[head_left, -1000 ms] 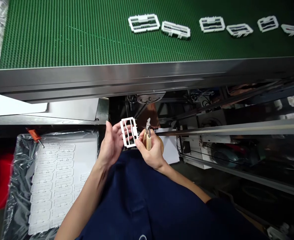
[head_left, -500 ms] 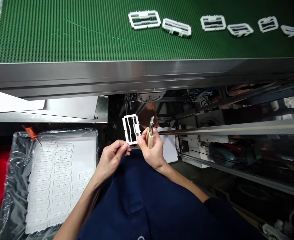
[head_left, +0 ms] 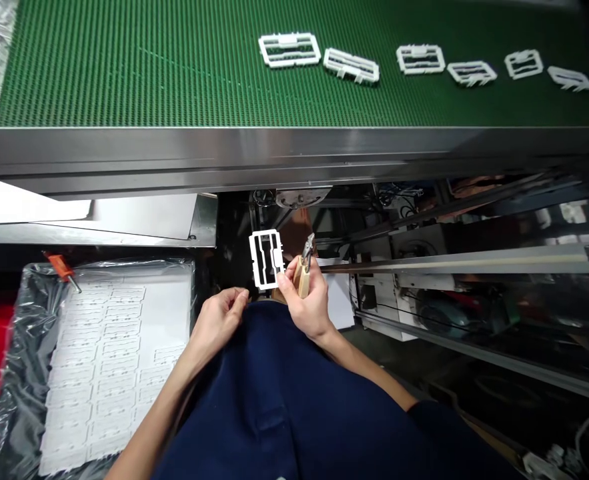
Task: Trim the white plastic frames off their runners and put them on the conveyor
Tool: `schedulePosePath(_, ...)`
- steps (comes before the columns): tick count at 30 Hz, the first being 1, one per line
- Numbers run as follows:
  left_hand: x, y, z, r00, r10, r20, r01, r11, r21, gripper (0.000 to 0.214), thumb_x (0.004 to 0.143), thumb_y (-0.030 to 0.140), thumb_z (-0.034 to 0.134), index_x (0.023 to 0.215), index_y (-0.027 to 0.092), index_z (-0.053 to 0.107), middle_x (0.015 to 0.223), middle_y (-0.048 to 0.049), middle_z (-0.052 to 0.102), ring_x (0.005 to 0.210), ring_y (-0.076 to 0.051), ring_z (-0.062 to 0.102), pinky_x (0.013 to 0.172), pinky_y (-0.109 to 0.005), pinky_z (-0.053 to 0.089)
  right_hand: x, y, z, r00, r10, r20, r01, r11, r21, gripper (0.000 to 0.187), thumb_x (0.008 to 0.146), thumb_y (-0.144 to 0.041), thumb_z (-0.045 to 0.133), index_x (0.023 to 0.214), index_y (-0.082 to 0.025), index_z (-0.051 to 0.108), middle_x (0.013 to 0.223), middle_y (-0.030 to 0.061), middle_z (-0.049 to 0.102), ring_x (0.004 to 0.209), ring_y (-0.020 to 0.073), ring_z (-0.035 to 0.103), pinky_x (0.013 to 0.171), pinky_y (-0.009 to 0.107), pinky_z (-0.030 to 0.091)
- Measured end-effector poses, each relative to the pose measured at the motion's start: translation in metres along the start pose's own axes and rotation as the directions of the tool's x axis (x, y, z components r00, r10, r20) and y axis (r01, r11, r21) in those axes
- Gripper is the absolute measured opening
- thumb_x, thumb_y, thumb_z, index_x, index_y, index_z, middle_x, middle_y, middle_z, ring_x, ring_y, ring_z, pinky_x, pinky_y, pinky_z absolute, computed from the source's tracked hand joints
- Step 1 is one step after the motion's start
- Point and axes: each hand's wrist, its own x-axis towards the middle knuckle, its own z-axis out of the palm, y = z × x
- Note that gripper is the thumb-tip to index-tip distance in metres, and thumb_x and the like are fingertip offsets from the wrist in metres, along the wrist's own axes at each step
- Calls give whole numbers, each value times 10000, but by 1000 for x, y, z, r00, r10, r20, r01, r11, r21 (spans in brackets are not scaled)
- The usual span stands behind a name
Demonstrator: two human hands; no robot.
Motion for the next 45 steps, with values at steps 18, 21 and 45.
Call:
schedulePosePath(18, 14, 63, 26, 999, -27, -33, -1, 762, -647, 476, 752, 264, 708, 1181, 169, 527, 984, -84, 656, 892, -210, 635, 673, -245, 513, -7, 5, 7, 844, -388, 371, 499, 820, -279, 167, 802, -185, 509, 959, -232, 480, 799, 41, 594, 736, 183, 578, 727, 330, 482)
schedulePosePath(21, 22, 59, 24, 973, -66, 220, 220, 551, -805, 358, 850, 251, 526, 1195, 158, 539, 948, -104, 678, 786, -211, 664, 567, -258, 528, -9, -1, 5, 843, -327, 426, 424, 892, -155, 229, 802, -254, 563, 1014, -233, 479, 843, 39, 608, 751, 178, 591, 740, 321, 497)
schedulePosePath(45, 29, 47, 1, 947, 8, 322, 310, 246, -918, 405, 978, 334, 301, 1182, 132, 586, 959, -147, 687, 809, -216, 674, 693, -350, 558, 44, -26, -51, 978, -36, 207, 76, 979, -188, 146, 788, -280, 610, 830, -190, 504, 656, -34, 471, 558, 90, 434, 538, 224, 383)
